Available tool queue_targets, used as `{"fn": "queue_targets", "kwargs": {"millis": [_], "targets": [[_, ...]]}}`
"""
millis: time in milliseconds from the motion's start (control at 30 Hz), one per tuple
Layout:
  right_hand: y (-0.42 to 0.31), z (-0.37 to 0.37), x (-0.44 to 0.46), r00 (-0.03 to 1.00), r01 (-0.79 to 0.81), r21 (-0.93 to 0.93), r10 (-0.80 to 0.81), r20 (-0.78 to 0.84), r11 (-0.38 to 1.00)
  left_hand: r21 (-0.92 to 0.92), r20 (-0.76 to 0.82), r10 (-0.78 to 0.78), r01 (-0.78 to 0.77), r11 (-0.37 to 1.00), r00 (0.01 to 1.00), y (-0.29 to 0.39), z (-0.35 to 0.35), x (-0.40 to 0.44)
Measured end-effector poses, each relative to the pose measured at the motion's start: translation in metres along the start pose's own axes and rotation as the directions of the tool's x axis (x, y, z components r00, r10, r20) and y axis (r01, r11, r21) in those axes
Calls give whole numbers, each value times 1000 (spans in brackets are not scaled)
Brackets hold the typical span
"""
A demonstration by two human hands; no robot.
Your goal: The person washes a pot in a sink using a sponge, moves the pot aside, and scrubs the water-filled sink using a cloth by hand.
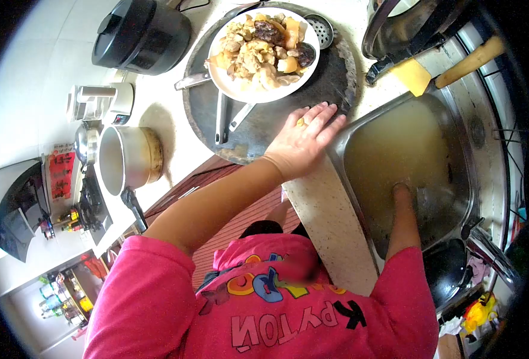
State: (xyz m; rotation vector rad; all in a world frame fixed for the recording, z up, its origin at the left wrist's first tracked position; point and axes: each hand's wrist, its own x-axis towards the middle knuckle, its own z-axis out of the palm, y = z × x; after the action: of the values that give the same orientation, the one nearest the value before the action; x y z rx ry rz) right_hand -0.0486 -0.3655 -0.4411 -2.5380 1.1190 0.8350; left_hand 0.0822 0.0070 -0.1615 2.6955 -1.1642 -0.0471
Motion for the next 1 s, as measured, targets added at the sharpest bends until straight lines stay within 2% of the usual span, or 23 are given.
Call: {"fn": "queue_targets", "kwargs": {"millis": [333,533,600,1000], "targets": [[4,2,-2,1000,0,-2,0,7,1000,-51,-26,-5,3,999,1000,0,-1,0],[0,3,-1,1000,7,-8,-7,7,1000,66,-2,13,-13,998,1000,-2,0,-1],[1,7,-2,1000,6,-8,-6,9,1000,-14,-7,-5,5,1000,1000,-1,0,-1],[4,4,-5,1000,5,-8,-5,6,1000,-42,-9,-3,2,999,1000,-1,-1,0]]}}
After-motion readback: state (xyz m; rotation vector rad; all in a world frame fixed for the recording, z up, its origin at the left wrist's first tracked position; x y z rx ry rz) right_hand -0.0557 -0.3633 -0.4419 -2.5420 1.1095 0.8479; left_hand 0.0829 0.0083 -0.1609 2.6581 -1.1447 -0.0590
